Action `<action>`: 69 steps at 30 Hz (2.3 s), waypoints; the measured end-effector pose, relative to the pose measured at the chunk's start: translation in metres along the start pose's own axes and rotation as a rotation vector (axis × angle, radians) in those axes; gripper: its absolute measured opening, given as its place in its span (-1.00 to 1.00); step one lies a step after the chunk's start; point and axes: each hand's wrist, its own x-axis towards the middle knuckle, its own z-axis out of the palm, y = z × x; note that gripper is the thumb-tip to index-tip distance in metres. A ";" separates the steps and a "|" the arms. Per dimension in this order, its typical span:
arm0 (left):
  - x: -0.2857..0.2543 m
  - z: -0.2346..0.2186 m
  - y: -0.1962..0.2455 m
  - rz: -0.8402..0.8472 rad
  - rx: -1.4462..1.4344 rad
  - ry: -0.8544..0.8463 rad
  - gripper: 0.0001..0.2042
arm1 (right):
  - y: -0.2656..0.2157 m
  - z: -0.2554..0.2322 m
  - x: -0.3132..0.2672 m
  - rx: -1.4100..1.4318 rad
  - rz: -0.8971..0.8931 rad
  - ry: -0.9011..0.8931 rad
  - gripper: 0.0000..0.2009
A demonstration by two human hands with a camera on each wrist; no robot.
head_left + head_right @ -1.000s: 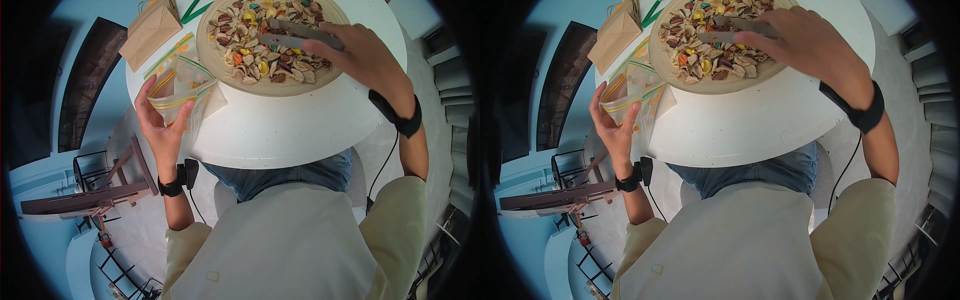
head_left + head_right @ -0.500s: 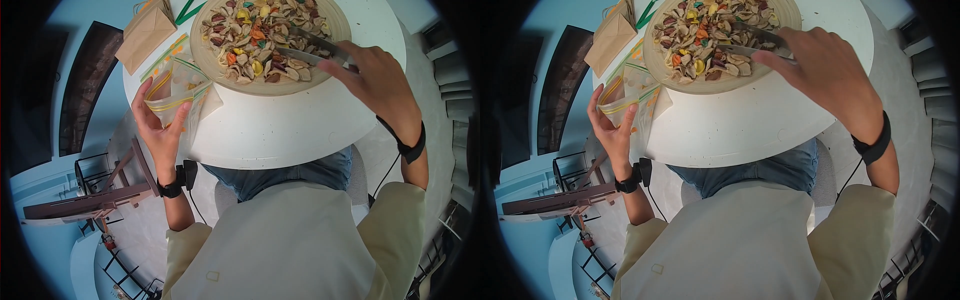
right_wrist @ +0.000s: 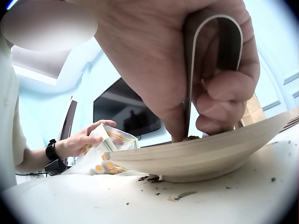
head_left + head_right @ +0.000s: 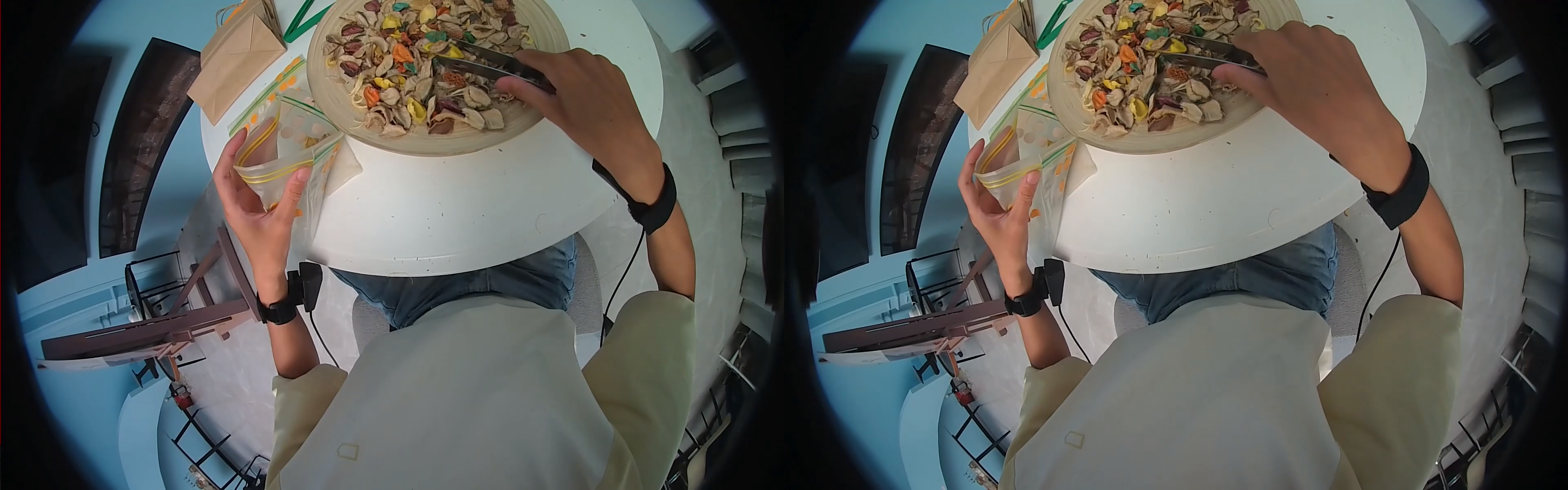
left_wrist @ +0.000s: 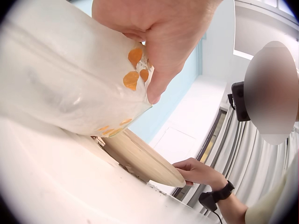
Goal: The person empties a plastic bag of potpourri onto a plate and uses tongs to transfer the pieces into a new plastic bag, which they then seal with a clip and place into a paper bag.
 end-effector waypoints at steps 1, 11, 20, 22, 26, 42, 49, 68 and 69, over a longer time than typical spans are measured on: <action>0.000 0.000 0.001 -0.008 -0.004 -0.001 -0.26 | 0.001 0.000 0.000 0.014 0.006 -0.012 -0.63; 0.000 -0.001 -0.002 0.016 -0.012 0.007 -0.26 | -0.005 -0.017 0.019 -0.124 0.003 -0.219 -0.54; -0.001 -0.002 0.001 -0.067 -0.064 -0.009 -0.24 | -0.031 -0.016 0.048 0.060 -0.077 -0.029 -0.53; -0.001 -0.002 0.000 -0.027 -0.030 0.000 -0.25 | -0.045 0.006 0.053 0.180 -0.172 0.029 -0.55; -0.003 -0.004 -0.003 0.003 -0.021 0.026 -0.25 | -0.072 0.028 0.063 0.353 -0.300 0.123 -0.57; -0.006 -0.007 -0.005 0.013 -0.023 0.032 -0.25 | -0.024 -0.018 0.056 0.027 0.091 -0.252 -0.36; -0.007 -0.006 -0.004 -0.025 -0.044 0.019 -0.25 | -0.018 -0.032 0.037 0.201 0.058 -0.301 -0.35; -0.004 -0.004 -0.005 0.034 0.034 -0.006 -0.26 | -0.012 -0.007 0.028 0.001 0.081 -0.149 -0.51; -0.005 -0.004 -0.005 0.034 0.034 -0.006 -0.26 | -0.012 -0.006 0.028 0.017 0.069 -0.142 -0.52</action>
